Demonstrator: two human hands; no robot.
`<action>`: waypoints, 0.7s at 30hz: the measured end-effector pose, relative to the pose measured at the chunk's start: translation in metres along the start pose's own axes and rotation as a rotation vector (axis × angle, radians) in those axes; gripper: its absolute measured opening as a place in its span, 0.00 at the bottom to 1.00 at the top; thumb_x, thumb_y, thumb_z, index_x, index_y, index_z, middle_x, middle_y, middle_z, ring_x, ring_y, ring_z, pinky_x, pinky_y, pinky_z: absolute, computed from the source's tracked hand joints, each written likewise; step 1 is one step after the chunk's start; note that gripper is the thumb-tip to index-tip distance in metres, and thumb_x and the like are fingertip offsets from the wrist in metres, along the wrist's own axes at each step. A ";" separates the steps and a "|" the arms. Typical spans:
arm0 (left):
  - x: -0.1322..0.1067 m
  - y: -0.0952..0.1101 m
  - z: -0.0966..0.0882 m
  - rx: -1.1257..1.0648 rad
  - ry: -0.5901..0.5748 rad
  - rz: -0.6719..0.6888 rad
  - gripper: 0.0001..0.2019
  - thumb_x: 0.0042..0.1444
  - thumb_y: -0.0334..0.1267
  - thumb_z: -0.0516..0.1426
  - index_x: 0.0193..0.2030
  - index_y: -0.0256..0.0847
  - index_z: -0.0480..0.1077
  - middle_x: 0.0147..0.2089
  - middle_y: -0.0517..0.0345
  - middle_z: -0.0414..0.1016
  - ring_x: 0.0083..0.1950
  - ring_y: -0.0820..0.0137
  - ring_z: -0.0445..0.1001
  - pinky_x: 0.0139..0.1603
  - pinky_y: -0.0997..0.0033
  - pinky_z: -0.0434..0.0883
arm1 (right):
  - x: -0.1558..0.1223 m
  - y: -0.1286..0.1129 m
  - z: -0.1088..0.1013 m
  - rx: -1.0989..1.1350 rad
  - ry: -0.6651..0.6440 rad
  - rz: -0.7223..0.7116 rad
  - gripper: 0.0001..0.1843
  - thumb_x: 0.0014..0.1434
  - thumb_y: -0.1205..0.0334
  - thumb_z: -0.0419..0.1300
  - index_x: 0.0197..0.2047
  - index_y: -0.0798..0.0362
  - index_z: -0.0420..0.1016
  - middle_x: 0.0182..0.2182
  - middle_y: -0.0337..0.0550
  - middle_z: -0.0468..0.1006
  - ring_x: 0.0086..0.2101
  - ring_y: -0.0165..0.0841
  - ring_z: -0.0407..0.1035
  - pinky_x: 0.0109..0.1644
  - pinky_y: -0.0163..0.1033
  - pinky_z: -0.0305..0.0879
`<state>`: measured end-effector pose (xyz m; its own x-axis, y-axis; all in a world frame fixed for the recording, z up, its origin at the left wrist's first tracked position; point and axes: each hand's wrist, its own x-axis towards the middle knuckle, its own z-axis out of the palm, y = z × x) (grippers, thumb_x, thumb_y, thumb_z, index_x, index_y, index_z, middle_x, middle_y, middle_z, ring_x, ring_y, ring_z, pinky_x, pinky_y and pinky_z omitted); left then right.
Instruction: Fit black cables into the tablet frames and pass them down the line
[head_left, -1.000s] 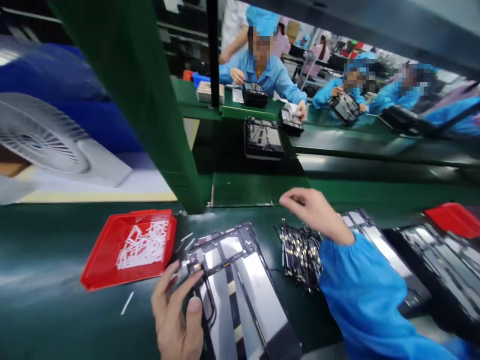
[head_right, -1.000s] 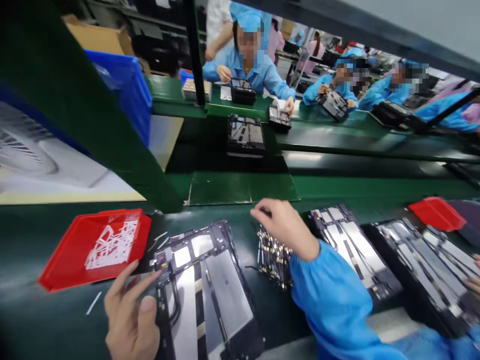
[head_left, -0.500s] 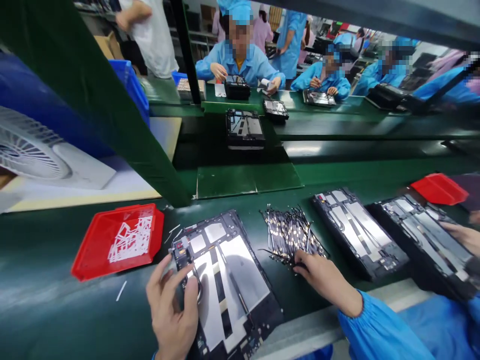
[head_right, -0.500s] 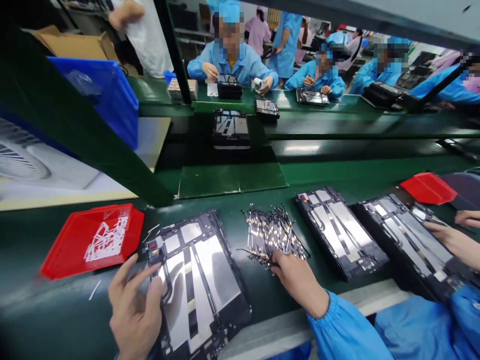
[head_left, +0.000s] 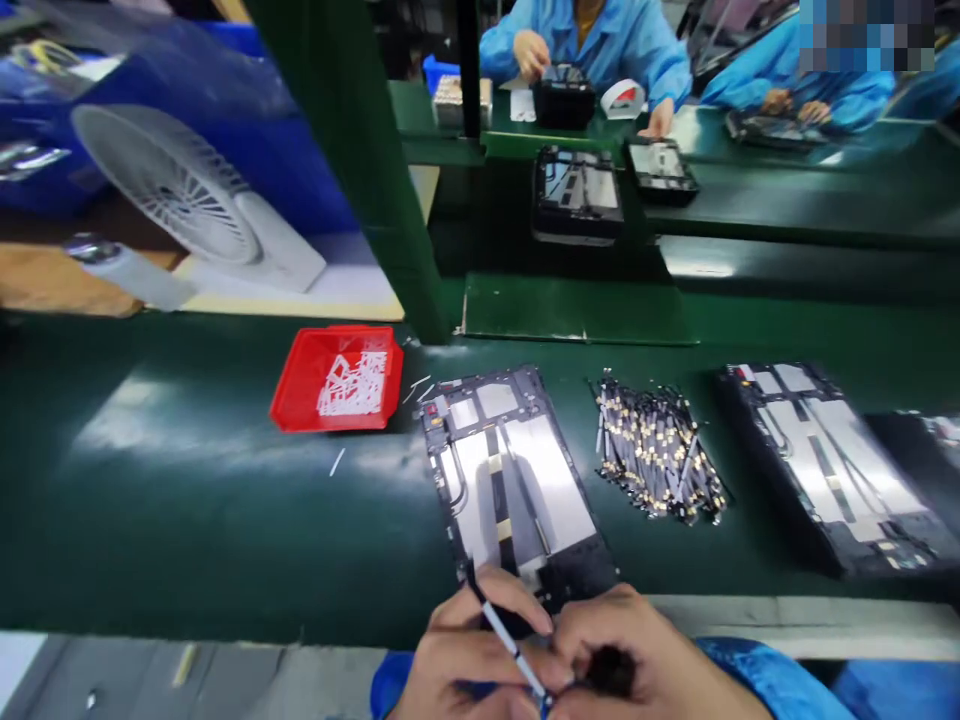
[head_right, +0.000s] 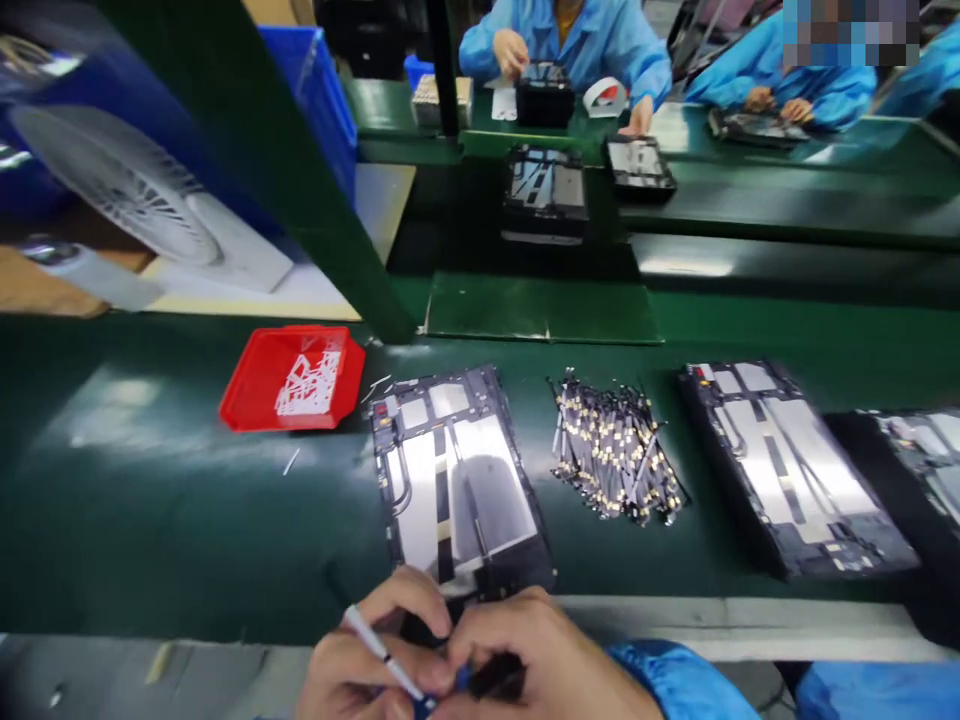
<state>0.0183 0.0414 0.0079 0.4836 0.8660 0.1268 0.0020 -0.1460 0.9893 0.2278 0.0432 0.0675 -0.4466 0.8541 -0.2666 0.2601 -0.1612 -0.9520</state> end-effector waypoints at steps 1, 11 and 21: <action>0.000 0.004 0.001 -0.084 0.026 -0.043 0.11 0.59 0.50 0.58 0.38 0.53 0.81 0.38 0.51 0.76 0.39 0.65 0.76 0.38 0.66 0.76 | 0.003 -0.001 0.010 0.055 -0.010 -0.022 0.12 0.57 0.52 0.65 0.28 0.50 0.76 0.23 0.35 0.77 0.24 0.26 0.69 0.28 0.27 0.65; -0.012 0.008 -0.010 -0.024 0.439 -0.267 0.13 0.61 0.47 0.57 0.32 0.43 0.78 0.36 0.52 0.75 0.39 0.68 0.76 0.38 0.73 0.75 | 0.018 0.011 0.037 -0.070 0.108 0.019 0.05 0.58 0.61 0.65 0.30 0.48 0.79 0.25 0.33 0.81 0.27 0.26 0.76 0.34 0.25 0.69; -0.070 -0.007 0.023 0.121 0.492 -0.537 0.19 0.63 0.50 0.54 0.58 0.53 0.71 0.63 0.52 0.67 0.62 0.59 0.69 0.61 0.62 0.70 | 0.035 0.046 0.047 -0.121 0.513 -0.131 0.03 0.59 0.65 0.64 0.34 0.48 0.80 0.33 0.39 0.83 0.33 0.32 0.78 0.37 0.32 0.75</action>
<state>0.0050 -0.0293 -0.0096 -0.0596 0.9434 -0.3263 0.2384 0.3309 0.9131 0.1845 0.0423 0.0075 -0.0146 0.9998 -0.0102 0.3408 -0.0046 -0.9401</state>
